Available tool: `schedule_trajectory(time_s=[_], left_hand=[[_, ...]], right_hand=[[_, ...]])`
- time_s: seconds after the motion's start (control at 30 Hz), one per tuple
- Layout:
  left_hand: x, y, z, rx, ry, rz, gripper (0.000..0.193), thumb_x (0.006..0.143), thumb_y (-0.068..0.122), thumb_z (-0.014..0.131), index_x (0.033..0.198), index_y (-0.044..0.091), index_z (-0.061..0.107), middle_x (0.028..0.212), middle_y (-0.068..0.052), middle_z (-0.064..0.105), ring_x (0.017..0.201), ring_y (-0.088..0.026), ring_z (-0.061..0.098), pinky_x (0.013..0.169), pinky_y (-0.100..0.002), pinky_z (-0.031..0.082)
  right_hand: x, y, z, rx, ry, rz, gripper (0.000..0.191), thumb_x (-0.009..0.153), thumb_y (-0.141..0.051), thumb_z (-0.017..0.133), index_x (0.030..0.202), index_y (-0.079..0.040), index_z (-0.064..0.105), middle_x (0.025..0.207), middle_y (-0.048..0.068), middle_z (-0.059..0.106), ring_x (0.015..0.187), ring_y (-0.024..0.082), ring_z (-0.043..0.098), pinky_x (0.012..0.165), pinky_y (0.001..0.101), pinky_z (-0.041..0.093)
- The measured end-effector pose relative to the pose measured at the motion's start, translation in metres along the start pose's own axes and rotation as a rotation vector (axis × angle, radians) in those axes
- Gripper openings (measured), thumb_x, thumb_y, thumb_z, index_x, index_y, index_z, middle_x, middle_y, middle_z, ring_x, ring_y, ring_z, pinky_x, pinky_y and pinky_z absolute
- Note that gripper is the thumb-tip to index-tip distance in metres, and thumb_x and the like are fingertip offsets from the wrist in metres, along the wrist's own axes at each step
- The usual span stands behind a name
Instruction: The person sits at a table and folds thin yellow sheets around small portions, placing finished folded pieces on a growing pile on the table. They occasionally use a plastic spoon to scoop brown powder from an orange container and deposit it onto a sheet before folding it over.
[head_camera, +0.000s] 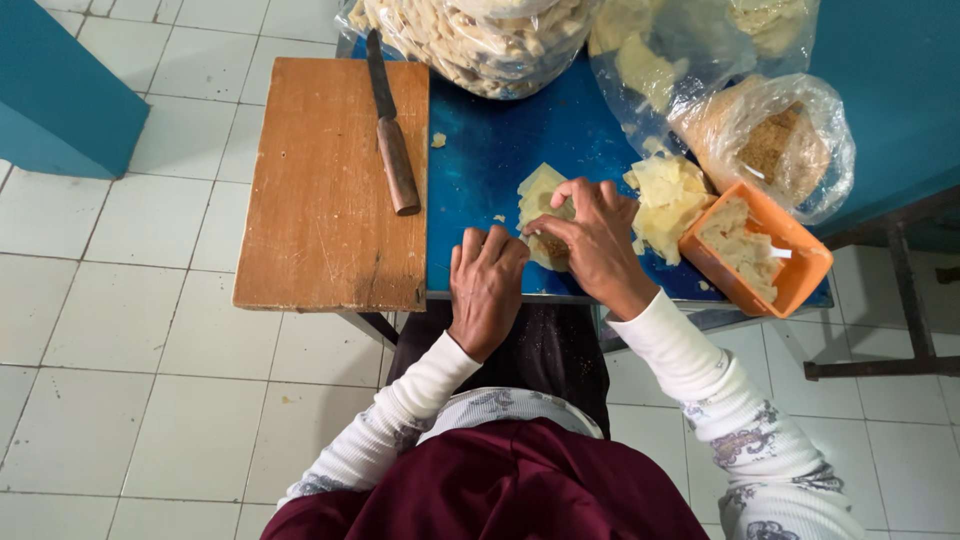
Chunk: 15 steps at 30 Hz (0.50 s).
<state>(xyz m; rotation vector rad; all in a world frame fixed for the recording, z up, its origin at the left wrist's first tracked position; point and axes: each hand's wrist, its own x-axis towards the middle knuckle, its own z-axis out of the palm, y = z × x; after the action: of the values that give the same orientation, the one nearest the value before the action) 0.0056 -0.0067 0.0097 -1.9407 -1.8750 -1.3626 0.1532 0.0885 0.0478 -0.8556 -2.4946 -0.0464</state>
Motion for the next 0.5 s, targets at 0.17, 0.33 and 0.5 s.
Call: schedule_trajectory(time_s=[0.17,0.33,0.5], left_hand=[[0.001,0.002,0.001,-0.023,-0.029,0.177,0.022,0.079,-0.004,0.062,0.100,0.003,0.065,0.111,-0.010,0.063,0.104,-0.027,0.056,0.081,-0.038,0.044],[0.006,0.001,0.005,-0.204,-0.052,0.142,0.015,0.084,-0.006,0.061,0.098,0.000,0.056,0.100,-0.014,0.059,0.097,-0.033,0.057,0.082,-0.042,0.049],[0.009,-0.001,0.010,-0.276,-0.091,0.060,0.008,0.093,-0.004,0.059,0.092,0.001,0.052,0.090,-0.014,0.056,0.084,-0.035,0.056,0.075,-0.044,0.048]], right_hand=[[-0.003,0.006,0.014,0.111,-0.060,0.074,0.035,0.069,-0.009,0.079,0.098,-0.030,0.081,0.110,-0.002,0.051,0.105,0.027,0.044,0.086,0.0451,0.028],[0.007,0.021,0.018,0.290,-0.071,0.039,0.040,0.074,0.002,0.070,0.103,-0.022,0.082,0.109,0.001,0.058,0.102,0.025,0.051,0.084,0.0411,0.039],[-0.013,0.031,-0.019,0.487,-0.001,0.192,0.038,0.091,0.010,0.055,0.117,-0.010,0.076,0.106,0.009,0.065,0.090,0.024,0.060,0.078,0.0344,0.049]])
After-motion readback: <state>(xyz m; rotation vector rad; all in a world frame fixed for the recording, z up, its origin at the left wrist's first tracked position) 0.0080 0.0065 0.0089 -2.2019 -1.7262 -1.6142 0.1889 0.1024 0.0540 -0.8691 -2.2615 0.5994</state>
